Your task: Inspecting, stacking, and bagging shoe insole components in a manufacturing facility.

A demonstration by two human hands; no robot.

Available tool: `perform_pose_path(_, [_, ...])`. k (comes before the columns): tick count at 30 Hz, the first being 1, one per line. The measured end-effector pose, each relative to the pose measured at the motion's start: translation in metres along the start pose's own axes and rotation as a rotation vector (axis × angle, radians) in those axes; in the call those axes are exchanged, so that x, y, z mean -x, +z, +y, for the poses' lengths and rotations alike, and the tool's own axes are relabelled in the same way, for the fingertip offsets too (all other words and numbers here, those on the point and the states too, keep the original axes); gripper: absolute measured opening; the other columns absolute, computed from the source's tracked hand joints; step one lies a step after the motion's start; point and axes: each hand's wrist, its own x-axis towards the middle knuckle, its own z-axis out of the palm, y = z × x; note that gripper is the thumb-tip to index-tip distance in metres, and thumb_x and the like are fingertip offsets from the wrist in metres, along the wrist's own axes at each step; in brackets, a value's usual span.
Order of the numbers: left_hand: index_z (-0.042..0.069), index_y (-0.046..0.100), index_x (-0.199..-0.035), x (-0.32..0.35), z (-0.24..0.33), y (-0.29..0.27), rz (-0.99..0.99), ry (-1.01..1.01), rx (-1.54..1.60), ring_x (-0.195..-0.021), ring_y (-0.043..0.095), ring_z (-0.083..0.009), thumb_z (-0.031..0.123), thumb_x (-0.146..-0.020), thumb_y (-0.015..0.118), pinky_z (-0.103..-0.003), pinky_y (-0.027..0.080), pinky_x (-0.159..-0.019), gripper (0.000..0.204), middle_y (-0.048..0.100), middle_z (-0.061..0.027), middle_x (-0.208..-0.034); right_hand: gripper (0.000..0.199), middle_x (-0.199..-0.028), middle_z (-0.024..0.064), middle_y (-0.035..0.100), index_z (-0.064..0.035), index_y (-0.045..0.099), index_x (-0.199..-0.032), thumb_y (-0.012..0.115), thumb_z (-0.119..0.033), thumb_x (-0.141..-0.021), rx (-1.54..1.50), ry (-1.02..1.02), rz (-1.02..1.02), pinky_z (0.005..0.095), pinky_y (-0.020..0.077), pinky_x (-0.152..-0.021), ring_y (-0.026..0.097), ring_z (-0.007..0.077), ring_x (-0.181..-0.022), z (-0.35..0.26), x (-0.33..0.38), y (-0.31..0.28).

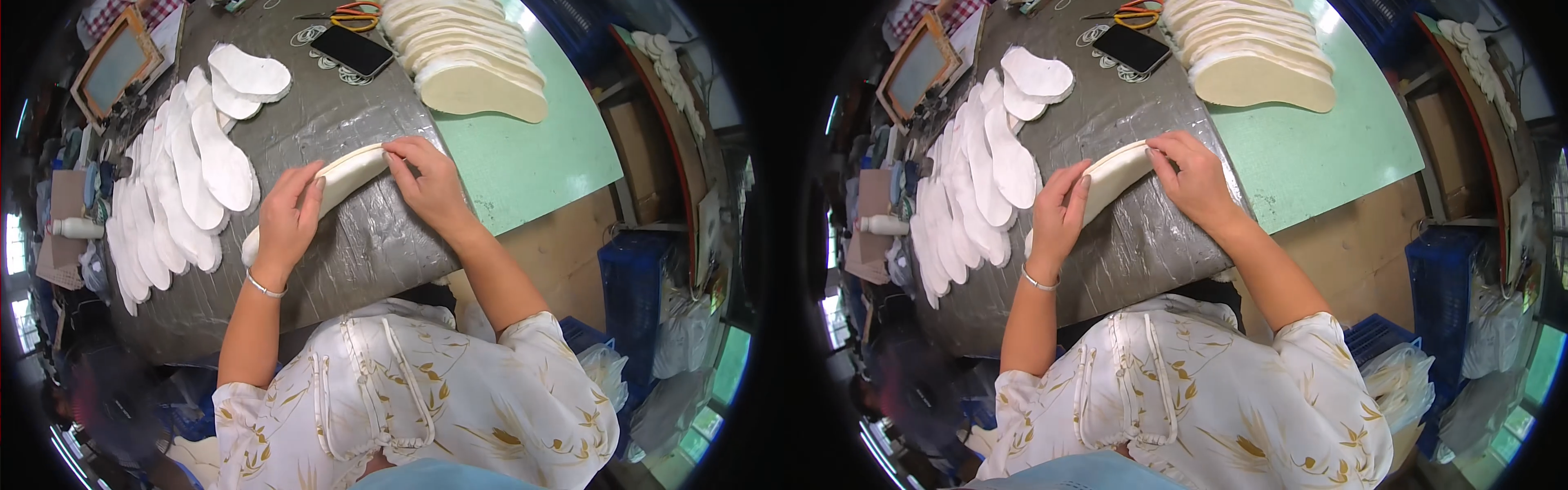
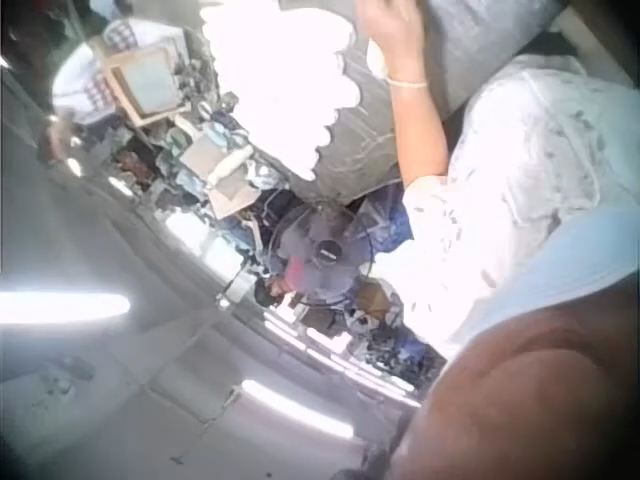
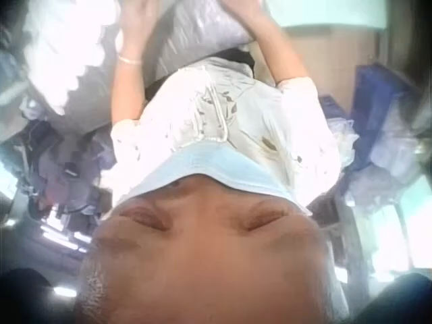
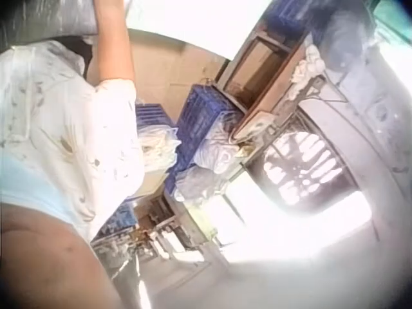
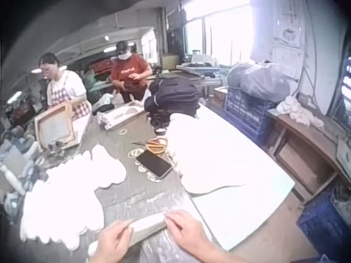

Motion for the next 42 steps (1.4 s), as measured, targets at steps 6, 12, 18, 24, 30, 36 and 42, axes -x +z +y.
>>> perform_pose_path(6, [-0.003,0.065,-0.113,0.002,-0.001,0.002,0.009,0.025,0.011,-0.085,0.059,-0.0154,0.01,-0.096,0.057,-0.025,0.046,-0.077,0.023,0.064,-0.0092,-0.094,0.011,-0.085,0.0124,0.066,-0.0006,0.07,-0.093,0.068,-0.009,-0.086,-0.145,0.221,-0.083,0.0308,0.0511,-0.065,0.064,0.0216,-0.069,0.011,-0.001,-0.007])
perform_pose_path(12, [-0.003,0.065,-0.11,-0.022,0.015,0.005,-0.067,-0.034,-0.016,-0.086,0.065,-0.0175,0.013,-0.092,0.063,-0.029,0.051,-0.078,0.024,0.067,-0.0136,-0.097,0.013,-0.088,0.0133,0.066,-0.0007,0.068,-0.097,0.065,-0.005,-0.086,-0.167,0.212,-0.069,0.0314,0.0528,-0.067,0.066,0.0233,-0.074,0.009,0.004,-0.004])
perform_pose_path(18, [-0.004,0.07,-0.103,-0.085,0.028,0.028,-0.296,-0.021,-0.277,-0.077,0.065,-0.017,0.024,-0.086,0.067,-0.03,0.05,-0.071,0.032,0.07,-0.0165,-0.088,0.022,-0.096,0.0158,0.066,0.0004,0.065,-0.107,0.063,-0.005,-0.086,-0.176,0.29,-0.053,0.0335,0.053,-0.069,0.066,0.0251,-0.075,0.02,0.014,0.002])
perform_pose_path(24, [-0.006,0.071,-0.096,-0.098,0.038,0.007,-0.428,-0.189,-0.073,-0.071,0.062,-0.0105,0.021,-0.086,0.066,-0.026,0.048,-0.064,0.029,0.071,-0.0083,-0.079,0.039,-0.11,0.0183,0.067,0.0033,0.058,-0.124,0.063,-0.007,-0.087,-0.387,0.454,-0.112,0.0331,0.0543,-0.073,0.07,0.0245,-0.083,0.013,0.01,0.006])
perform_pose_path(30, [-0.005,0.071,-0.103,-0.068,0.098,-0.066,-0.124,-0.142,0.335,-0.079,0.06,-0.0071,0.01,-0.09,0.066,-0.021,0.047,-0.067,0.02,0.069,-0.0034,-0.087,0.039,-0.111,0.0086,0.067,-0.001,0.057,-0.127,0.062,-0.002,-0.088,-0.513,0.204,-0.052,0.0262,0.0516,-0.083,0.063,0.013,-0.094,-0.066,-0.027,-0.018])
perform_pose_path(36, [-0.003,0.071,-0.104,-0.025,0.106,-0.114,-0.062,-0.047,0.515,-0.084,0.066,-0.0131,0.008,-0.094,0.061,-0.028,0.056,-0.074,0.017,0.071,-0.0091,-0.096,0.024,-0.1,0.0139,0.068,-0.0003,0.066,-0.109,0.064,0.001,-0.085,-0.351,-0.317,-0.011,0.0334,0.0542,-0.075,0.068,0.0253,-0.086,-0.126,-0.063,-0.014])
perform_pose_path(42, [0.001,0.046,-0.137,0.038,0.059,-0.068,0.237,-0.398,0.85,-0.117,0.055,-0.0223,0.034,-0.102,0.047,-0.035,0.047,-0.095,0.048,0.055,-0.014,-0.131,0.024,-0.104,0.0168,0.067,-0.0007,0.065,-0.111,0.061,-0.006,-0.088,-0.234,-0.279,-0.129,0.0387,0.0503,-0.086,0.064,0.0325,-0.097,-0.099,-0.033,0.041])
